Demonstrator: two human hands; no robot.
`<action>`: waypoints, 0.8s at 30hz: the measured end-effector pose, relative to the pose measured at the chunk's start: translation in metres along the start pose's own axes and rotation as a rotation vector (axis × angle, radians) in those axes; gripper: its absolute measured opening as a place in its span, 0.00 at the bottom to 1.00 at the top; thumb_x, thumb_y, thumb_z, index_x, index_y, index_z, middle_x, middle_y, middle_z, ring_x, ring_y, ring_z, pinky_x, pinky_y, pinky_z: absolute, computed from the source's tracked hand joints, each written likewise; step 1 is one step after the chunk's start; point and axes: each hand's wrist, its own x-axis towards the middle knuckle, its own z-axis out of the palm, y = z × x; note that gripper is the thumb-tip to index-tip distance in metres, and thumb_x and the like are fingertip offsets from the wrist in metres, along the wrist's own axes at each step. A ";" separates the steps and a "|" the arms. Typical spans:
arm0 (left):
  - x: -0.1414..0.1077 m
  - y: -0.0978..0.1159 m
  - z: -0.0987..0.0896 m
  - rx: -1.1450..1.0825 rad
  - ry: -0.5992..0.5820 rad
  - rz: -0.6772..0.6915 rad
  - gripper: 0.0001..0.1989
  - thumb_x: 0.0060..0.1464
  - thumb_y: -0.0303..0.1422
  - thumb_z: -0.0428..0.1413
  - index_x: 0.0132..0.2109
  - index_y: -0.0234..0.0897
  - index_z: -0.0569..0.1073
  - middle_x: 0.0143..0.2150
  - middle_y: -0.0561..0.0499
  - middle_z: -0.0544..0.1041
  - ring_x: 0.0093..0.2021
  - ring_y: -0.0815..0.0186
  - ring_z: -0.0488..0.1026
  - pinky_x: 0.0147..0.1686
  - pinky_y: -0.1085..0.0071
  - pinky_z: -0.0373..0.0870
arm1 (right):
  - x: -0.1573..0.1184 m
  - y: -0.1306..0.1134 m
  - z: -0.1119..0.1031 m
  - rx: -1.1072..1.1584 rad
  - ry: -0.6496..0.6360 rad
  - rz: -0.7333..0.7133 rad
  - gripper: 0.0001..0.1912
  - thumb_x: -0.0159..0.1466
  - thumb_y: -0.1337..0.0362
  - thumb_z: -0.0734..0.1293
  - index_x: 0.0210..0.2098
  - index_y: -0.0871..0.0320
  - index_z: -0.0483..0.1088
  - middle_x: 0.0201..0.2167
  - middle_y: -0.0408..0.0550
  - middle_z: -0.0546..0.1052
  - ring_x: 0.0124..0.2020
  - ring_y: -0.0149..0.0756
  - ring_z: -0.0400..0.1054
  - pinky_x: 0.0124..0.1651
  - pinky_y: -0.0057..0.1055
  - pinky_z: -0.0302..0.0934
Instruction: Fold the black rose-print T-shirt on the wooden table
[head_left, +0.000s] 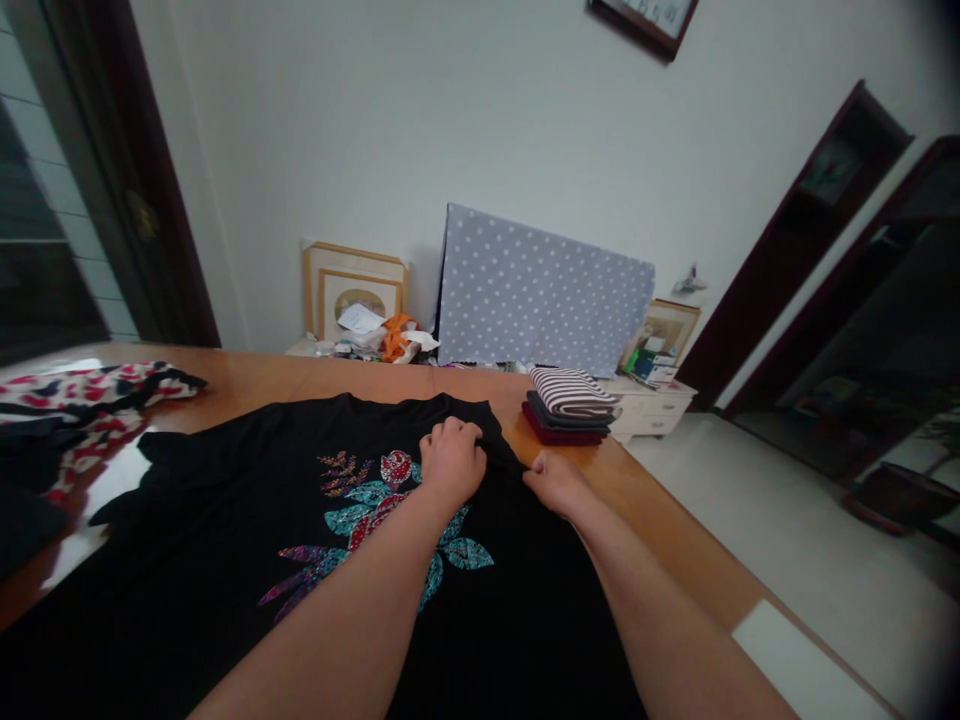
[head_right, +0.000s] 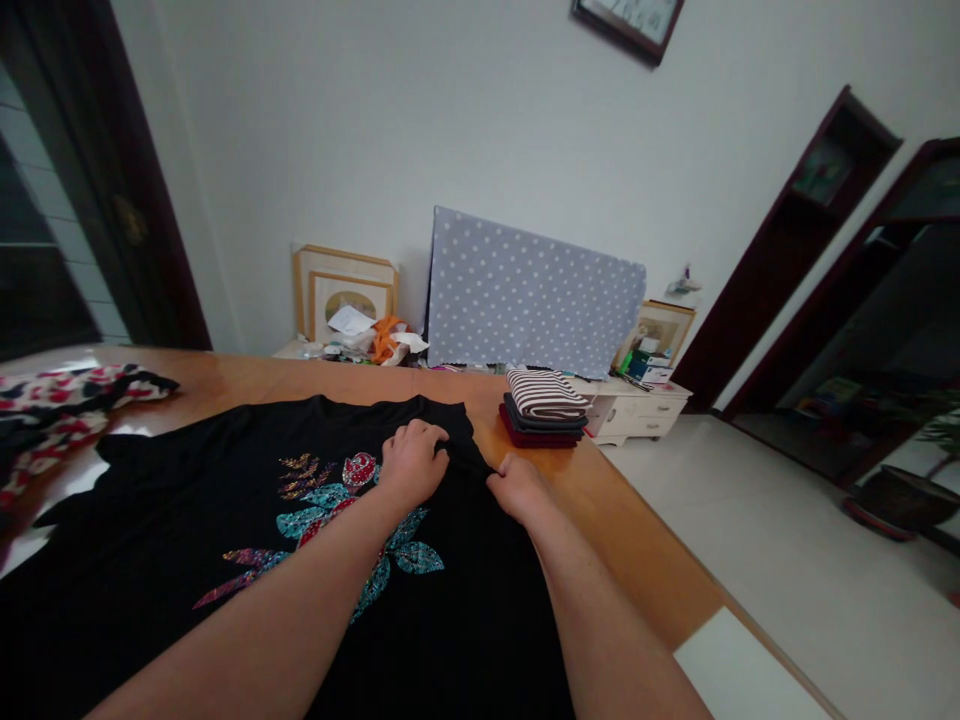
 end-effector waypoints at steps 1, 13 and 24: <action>-0.002 0.003 0.001 -0.017 -0.025 0.075 0.16 0.57 0.33 0.51 0.51 0.48 0.75 0.55 0.46 0.72 0.57 0.52 0.66 0.56 0.52 0.62 | 0.000 0.001 0.000 0.003 0.002 0.001 0.06 0.56 0.59 0.68 0.28 0.55 0.70 0.24 0.43 0.73 0.26 0.35 0.65 0.27 0.28 0.47; -0.004 0.010 0.018 -0.075 -0.129 0.434 0.16 0.60 0.29 0.48 0.48 0.45 0.78 0.56 0.50 0.76 0.63 0.59 0.64 0.66 0.59 0.54 | 0.000 0.002 0.000 0.067 -0.013 -0.026 0.06 0.55 0.61 0.68 0.26 0.56 0.69 0.22 0.41 0.72 0.26 0.33 0.65 0.27 0.28 0.46; -0.008 0.011 0.016 -0.052 -0.159 0.409 0.22 0.66 0.45 0.43 0.39 0.42 0.79 0.44 0.45 0.77 0.46 0.57 0.73 0.45 0.64 0.70 | 0.003 0.005 0.000 0.229 -0.047 0.065 0.08 0.54 0.62 0.70 0.25 0.57 0.68 0.20 0.41 0.71 0.24 0.32 0.64 0.24 0.25 0.47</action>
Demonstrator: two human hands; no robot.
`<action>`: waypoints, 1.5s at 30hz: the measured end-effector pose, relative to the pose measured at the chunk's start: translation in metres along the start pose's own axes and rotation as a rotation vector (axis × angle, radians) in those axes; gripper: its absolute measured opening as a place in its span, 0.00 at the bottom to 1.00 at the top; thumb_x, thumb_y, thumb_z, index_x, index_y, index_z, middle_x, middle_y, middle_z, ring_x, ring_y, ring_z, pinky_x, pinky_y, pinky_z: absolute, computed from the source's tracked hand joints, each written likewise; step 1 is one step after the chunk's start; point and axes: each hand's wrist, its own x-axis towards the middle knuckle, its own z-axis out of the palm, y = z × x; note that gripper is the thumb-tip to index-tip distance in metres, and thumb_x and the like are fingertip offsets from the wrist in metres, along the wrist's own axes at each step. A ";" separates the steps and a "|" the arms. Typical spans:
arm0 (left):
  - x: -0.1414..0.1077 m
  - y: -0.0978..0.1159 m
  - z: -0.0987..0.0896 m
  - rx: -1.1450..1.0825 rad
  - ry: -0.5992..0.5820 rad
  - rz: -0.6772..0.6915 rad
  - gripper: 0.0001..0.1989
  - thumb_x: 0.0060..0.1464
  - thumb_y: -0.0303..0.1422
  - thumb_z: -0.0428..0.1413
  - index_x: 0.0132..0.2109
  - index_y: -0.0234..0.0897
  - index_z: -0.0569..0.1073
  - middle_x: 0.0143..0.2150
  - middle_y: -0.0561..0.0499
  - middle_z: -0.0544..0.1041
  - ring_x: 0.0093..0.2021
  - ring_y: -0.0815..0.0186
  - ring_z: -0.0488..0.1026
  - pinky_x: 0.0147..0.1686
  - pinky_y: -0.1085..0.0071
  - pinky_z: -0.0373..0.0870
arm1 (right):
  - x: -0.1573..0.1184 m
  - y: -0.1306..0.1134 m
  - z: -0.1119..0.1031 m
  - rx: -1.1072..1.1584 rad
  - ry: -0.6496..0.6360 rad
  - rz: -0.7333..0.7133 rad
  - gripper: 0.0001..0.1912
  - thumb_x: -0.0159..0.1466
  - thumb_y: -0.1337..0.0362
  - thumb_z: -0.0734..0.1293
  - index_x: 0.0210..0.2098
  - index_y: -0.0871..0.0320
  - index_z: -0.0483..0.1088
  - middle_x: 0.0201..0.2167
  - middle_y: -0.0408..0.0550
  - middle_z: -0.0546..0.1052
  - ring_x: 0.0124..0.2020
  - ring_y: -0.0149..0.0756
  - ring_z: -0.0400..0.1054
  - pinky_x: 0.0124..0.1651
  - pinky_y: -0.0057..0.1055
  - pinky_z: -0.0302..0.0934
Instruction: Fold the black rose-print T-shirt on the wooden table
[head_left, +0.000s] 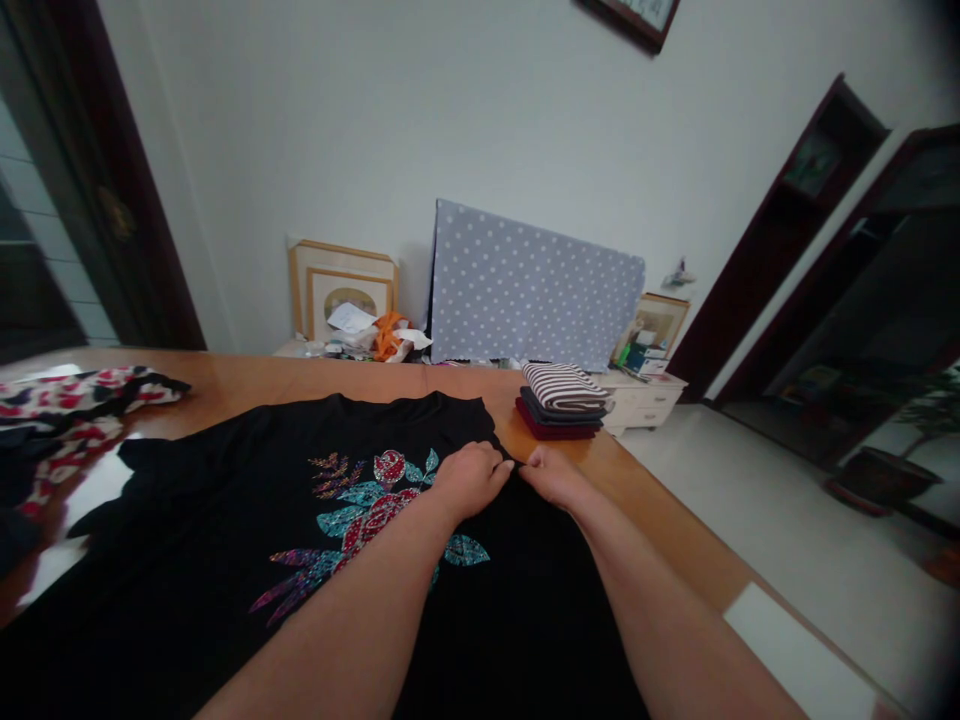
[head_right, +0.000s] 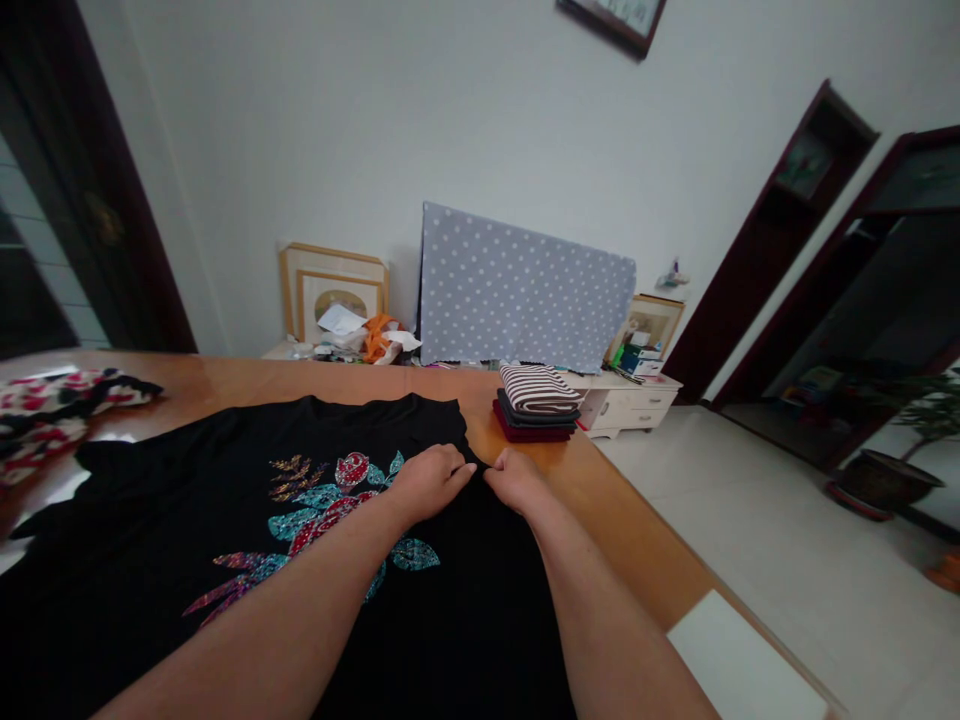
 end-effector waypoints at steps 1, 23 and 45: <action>0.000 -0.001 0.001 -0.009 -0.006 0.006 0.20 0.65 0.44 0.44 0.41 0.43 0.79 0.45 0.46 0.77 0.47 0.57 0.73 0.46 0.64 0.70 | 0.000 0.000 -0.001 0.018 -0.020 0.021 0.07 0.56 0.62 0.68 0.26 0.57 0.68 0.19 0.41 0.71 0.23 0.31 0.64 0.24 0.25 0.48; -0.002 -0.005 0.006 -0.028 0.028 0.136 0.17 0.65 0.44 0.48 0.53 0.46 0.75 0.53 0.47 0.76 0.55 0.57 0.70 0.58 0.59 0.63 | -0.008 -0.008 -0.028 -0.252 -0.047 -0.138 0.04 0.53 0.67 0.68 0.31 0.57 0.72 0.28 0.43 0.75 0.31 0.33 0.66 0.31 0.26 0.49; -0.002 -0.007 0.014 0.034 -0.028 0.128 0.17 0.62 0.40 0.50 0.54 0.47 0.77 0.60 0.47 0.74 0.61 0.55 0.69 0.63 0.51 0.60 | 0.008 -0.015 -0.024 -0.103 0.046 -0.140 0.06 0.54 0.66 0.68 0.22 0.56 0.71 0.24 0.47 0.75 0.30 0.36 0.67 0.31 0.28 0.51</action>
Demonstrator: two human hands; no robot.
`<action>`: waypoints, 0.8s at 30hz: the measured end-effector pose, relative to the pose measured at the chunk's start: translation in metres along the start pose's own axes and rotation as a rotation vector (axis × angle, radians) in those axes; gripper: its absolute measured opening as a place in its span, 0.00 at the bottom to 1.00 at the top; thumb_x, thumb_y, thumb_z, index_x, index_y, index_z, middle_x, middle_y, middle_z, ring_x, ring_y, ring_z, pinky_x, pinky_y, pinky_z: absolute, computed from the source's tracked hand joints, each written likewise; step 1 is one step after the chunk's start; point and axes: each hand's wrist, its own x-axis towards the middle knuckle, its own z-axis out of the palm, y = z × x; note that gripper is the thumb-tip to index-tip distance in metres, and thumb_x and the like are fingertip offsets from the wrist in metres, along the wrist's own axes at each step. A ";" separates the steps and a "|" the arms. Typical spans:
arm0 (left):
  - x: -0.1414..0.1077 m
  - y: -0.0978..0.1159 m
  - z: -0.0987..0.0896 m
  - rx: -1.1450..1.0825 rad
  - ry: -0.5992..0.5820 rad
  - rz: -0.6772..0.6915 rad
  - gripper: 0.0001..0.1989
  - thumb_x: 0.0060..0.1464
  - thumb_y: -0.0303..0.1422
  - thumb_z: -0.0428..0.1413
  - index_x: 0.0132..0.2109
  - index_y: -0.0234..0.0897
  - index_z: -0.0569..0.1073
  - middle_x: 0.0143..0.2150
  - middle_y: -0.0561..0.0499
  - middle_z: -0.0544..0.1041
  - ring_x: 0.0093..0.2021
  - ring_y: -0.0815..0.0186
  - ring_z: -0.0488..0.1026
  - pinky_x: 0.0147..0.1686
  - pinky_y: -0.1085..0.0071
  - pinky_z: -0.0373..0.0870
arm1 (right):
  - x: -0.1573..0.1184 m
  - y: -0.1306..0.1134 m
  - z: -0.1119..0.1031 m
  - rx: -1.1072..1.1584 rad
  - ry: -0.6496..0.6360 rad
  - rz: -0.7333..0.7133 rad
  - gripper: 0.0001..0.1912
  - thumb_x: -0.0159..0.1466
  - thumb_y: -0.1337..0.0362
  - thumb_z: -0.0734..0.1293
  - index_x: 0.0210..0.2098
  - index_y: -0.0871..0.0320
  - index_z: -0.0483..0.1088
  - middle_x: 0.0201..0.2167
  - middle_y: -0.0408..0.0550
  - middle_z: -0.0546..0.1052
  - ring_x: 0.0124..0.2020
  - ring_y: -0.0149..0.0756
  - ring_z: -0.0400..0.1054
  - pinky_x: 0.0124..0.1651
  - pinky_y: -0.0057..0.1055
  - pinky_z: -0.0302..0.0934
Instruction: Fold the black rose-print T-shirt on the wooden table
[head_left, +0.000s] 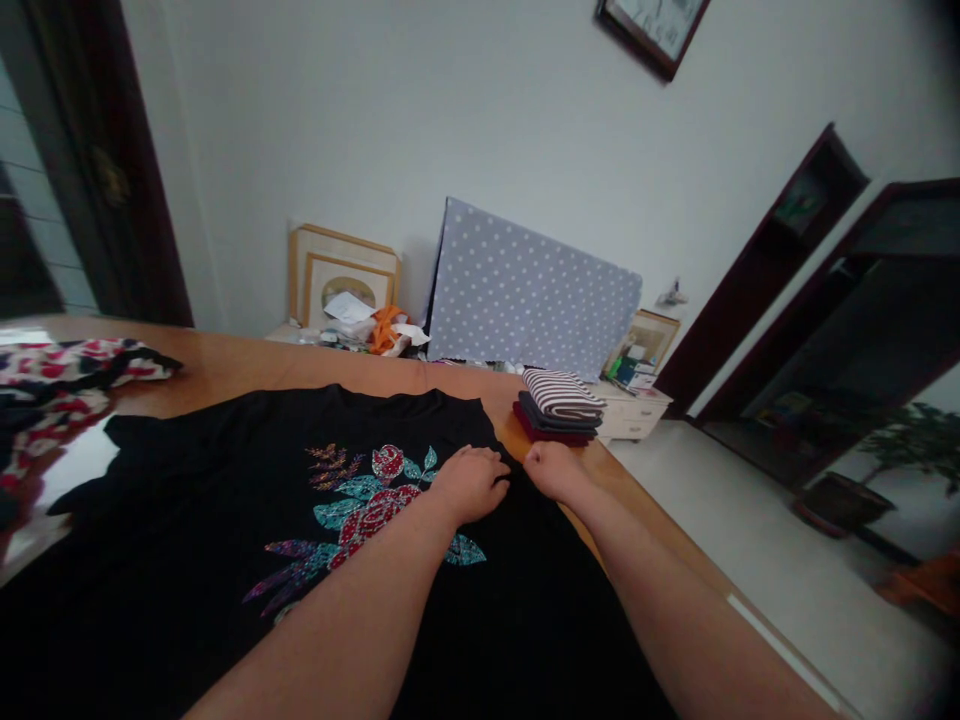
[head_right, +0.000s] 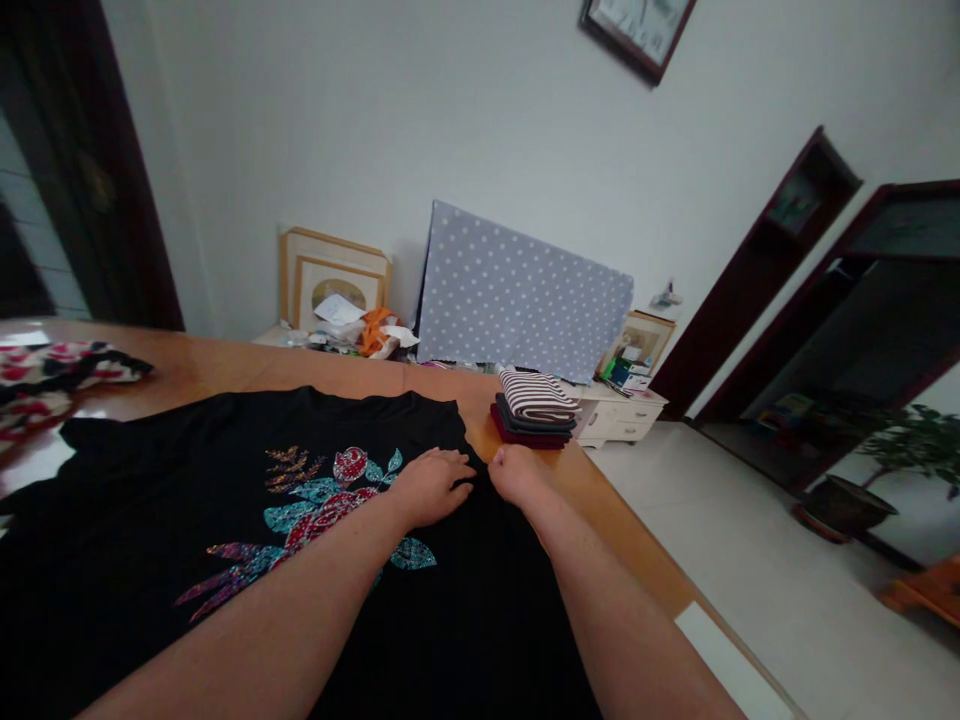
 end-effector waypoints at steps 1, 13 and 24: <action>0.000 0.001 -0.001 0.001 -0.006 0.002 0.17 0.63 0.40 0.50 0.54 0.47 0.77 0.60 0.47 0.74 0.61 0.55 0.69 0.63 0.51 0.60 | 0.007 -0.005 0.001 0.027 0.014 0.006 0.07 0.55 0.66 0.68 0.21 0.57 0.70 0.24 0.47 0.75 0.31 0.36 0.67 0.31 0.27 0.52; -0.001 0.001 -0.006 -0.036 0.007 0.003 0.15 0.62 0.40 0.50 0.49 0.45 0.79 0.54 0.49 0.78 0.56 0.56 0.72 0.61 0.54 0.63 | 0.096 -0.088 0.068 0.662 -0.149 0.067 0.03 0.63 0.65 0.64 0.33 0.58 0.67 0.27 0.46 0.72 0.28 0.30 0.70 0.32 0.25 0.66; -0.001 -0.003 -0.006 -0.004 0.094 -0.139 0.13 0.60 0.36 0.51 0.45 0.38 0.78 0.45 0.43 0.78 0.48 0.55 0.73 0.54 0.58 0.68 | 0.103 -0.082 0.054 0.907 -0.041 0.112 0.11 0.60 0.64 0.65 0.43 0.56 0.68 0.37 0.46 0.75 0.38 0.30 0.73 0.42 0.27 0.68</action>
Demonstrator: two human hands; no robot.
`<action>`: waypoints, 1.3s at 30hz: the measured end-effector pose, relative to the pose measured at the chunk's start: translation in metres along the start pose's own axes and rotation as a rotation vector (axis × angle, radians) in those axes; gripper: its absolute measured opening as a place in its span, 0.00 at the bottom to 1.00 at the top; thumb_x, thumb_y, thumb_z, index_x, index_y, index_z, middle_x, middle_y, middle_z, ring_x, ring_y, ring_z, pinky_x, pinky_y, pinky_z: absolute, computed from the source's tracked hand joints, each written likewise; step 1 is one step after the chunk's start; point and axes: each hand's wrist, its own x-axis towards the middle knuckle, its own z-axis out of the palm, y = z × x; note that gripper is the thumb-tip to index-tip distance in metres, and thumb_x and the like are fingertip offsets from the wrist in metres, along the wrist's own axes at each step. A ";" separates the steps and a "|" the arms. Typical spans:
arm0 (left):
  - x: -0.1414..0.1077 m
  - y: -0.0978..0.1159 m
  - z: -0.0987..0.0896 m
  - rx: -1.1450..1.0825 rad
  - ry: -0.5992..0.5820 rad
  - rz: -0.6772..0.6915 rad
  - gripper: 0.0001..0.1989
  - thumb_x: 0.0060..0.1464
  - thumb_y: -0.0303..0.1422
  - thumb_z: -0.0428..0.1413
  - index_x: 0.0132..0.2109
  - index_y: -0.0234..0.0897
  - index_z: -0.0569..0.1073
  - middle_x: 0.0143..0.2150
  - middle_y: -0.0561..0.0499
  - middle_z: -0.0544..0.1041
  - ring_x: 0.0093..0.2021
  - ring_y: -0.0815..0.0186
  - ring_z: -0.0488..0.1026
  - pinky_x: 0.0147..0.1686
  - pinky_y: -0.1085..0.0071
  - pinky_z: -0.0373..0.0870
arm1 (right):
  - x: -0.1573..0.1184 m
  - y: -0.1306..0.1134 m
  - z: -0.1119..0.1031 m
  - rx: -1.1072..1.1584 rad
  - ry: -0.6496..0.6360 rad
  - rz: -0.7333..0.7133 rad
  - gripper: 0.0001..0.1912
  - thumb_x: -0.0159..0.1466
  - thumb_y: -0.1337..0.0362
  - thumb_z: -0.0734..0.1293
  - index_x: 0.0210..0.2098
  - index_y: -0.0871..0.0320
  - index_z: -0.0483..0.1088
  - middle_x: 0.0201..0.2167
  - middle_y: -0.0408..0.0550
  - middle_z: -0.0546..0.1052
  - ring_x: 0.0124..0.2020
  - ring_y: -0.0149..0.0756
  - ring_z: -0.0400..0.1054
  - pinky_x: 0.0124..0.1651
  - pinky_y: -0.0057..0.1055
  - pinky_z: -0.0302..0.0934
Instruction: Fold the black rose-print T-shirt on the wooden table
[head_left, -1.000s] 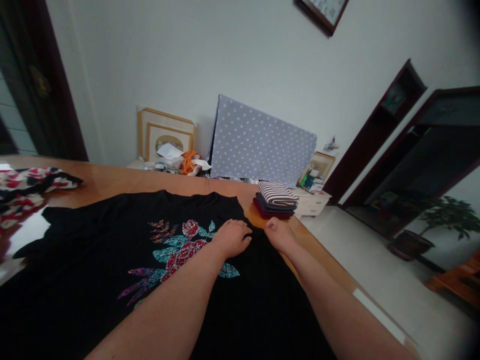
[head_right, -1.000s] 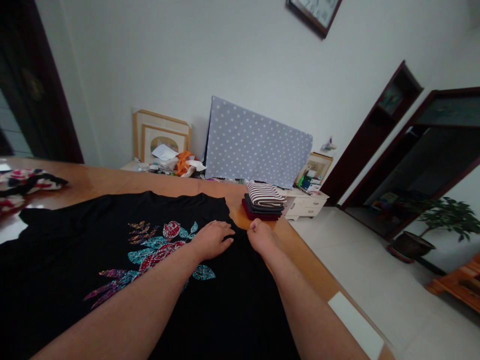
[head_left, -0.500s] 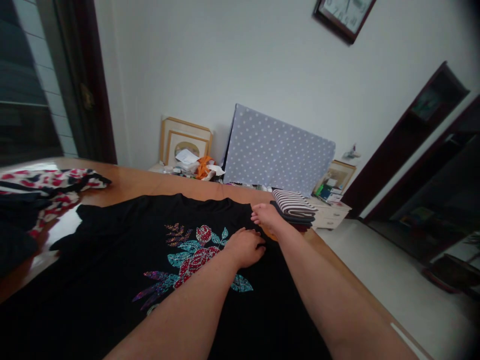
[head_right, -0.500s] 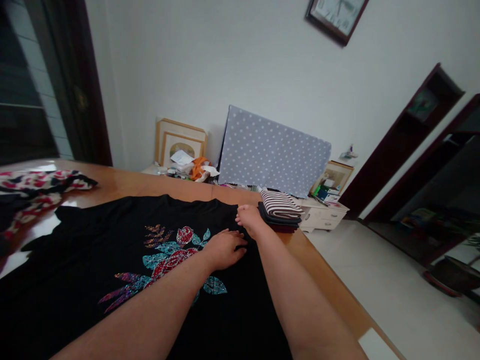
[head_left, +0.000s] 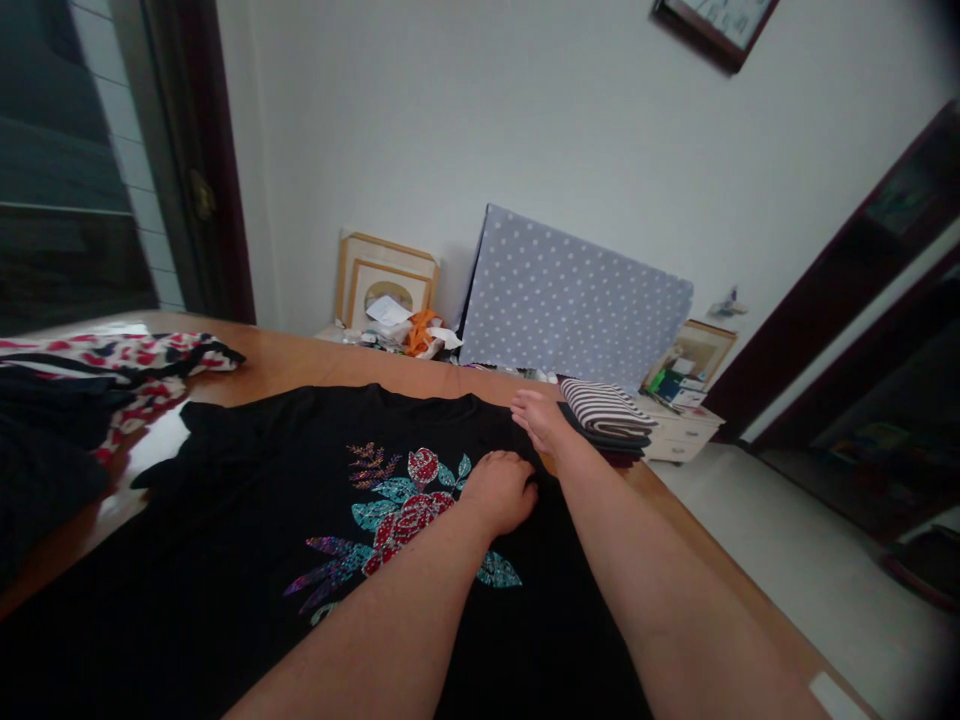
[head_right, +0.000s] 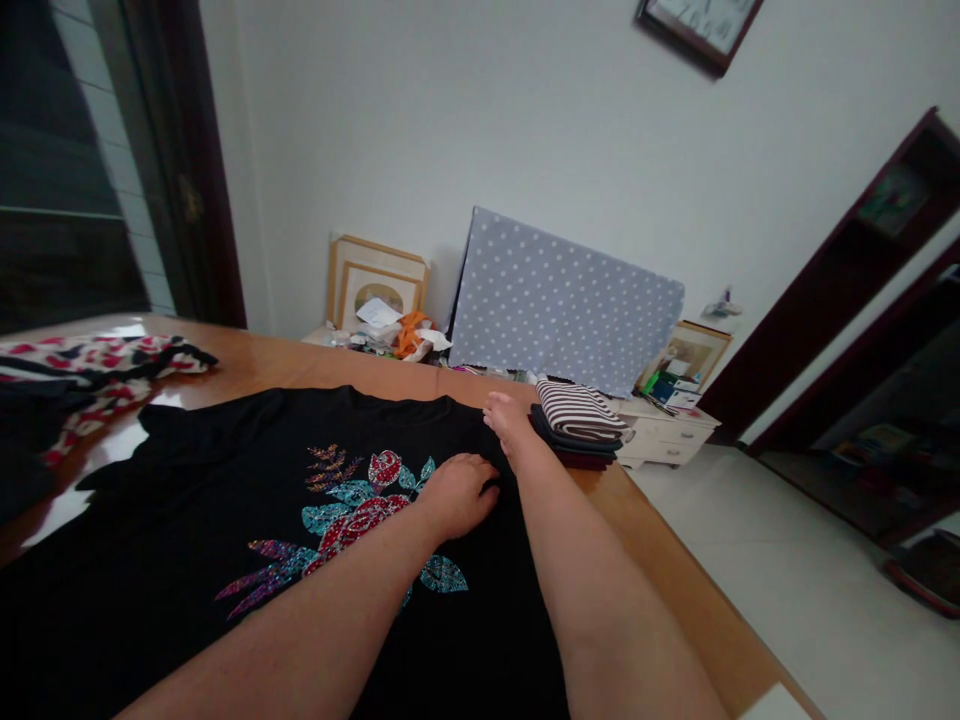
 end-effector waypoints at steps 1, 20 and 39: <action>0.000 0.000 0.000 -0.011 0.012 -0.010 0.14 0.60 0.35 0.51 0.47 0.38 0.78 0.45 0.43 0.78 0.48 0.56 0.73 0.54 0.59 0.68 | -0.006 -0.001 -0.004 0.013 0.027 -0.002 0.10 0.61 0.64 0.64 0.43 0.56 0.68 0.37 0.47 0.76 0.37 0.31 0.73 0.41 0.28 0.69; 0.003 -0.003 0.004 0.026 0.020 -0.074 0.17 0.59 0.29 0.49 0.51 0.38 0.78 0.48 0.43 0.77 0.50 0.57 0.73 0.55 0.61 0.66 | -0.107 0.034 -0.082 -0.082 0.122 0.048 0.07 0.62 0.68 0.62 0.40 0.58 0.68 0.34 0.52 0.78 0.36 0.37 0.76 0.41 0.34 0.72; 0.003 -0.002 0.002 0.037 -0.030 -0.072 0.18 0.59 0.32 0.50 0.53 0.42 0.78 0.50 0.44 0.77 0.51 0.56 0.72 0.55 0.60 0.66 | -0.130 0.027 -0.094 -1.134 -0.174 -0.323 0.07 0.56 0.67 0.67 0.36 0.55 0.74 0.35 0.44 0.70 0.34 0.33 0.64 0.36 0.28 0.52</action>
